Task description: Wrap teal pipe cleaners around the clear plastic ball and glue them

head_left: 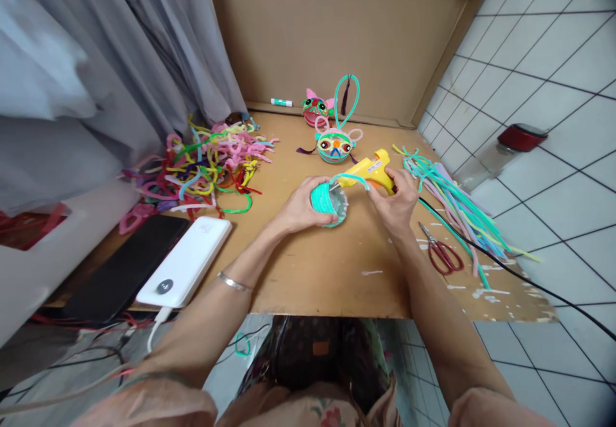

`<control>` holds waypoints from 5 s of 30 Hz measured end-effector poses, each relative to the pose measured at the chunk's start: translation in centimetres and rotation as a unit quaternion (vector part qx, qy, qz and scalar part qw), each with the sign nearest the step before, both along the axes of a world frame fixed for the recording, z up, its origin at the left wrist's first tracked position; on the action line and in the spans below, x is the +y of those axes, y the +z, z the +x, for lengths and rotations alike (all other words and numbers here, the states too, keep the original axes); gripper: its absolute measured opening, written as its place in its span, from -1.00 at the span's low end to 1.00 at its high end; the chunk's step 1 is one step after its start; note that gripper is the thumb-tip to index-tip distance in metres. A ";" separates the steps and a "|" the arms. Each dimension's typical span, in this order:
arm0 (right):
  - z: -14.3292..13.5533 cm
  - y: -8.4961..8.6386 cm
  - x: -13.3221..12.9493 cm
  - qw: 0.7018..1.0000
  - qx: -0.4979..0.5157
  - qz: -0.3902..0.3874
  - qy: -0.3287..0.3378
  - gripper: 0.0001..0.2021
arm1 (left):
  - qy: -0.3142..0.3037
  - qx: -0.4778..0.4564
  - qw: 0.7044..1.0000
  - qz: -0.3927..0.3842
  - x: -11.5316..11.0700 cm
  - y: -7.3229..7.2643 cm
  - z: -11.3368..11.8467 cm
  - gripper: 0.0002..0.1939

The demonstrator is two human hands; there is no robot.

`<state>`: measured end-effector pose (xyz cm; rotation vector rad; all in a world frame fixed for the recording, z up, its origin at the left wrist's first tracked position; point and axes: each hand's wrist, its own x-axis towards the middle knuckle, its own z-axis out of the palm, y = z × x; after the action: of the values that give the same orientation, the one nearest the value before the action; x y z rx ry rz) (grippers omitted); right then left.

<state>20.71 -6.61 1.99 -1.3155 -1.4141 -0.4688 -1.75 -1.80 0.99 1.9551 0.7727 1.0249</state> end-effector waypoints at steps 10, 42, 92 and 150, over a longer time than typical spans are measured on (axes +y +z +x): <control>0.1 0.0 0.1 1.000 0.009 -0.010 -0.005 -0.68 | -0.003 0.007 1.000 0.007 0.0 0.0 0.0 -0.19; 0.6 0.8 -0.4 0.999 -0.007 -0.028 0.018 -0.68 | -0.003 0.014 1.000 -0.006 -0.1 0.4 0.0 -0.18; 3.1 -1.8 1.5 0.962 0.146 -0.193 -0.124 -0.61 | 0.013 -0.022 0.998 -0.063 0.2 0.1 -0.1 -0.15; -7.4 2.8 -14.6 0.967 0.123 -0.195 0.105 -0.78 | 0.000 -0.031 0.995 -0.091 0.2 0.1 1.1 -0.11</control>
<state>13.30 -21.23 4.80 -1.4544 -1.4580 0.1226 -0.69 -1.63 1.10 1.7598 0.8039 0.9750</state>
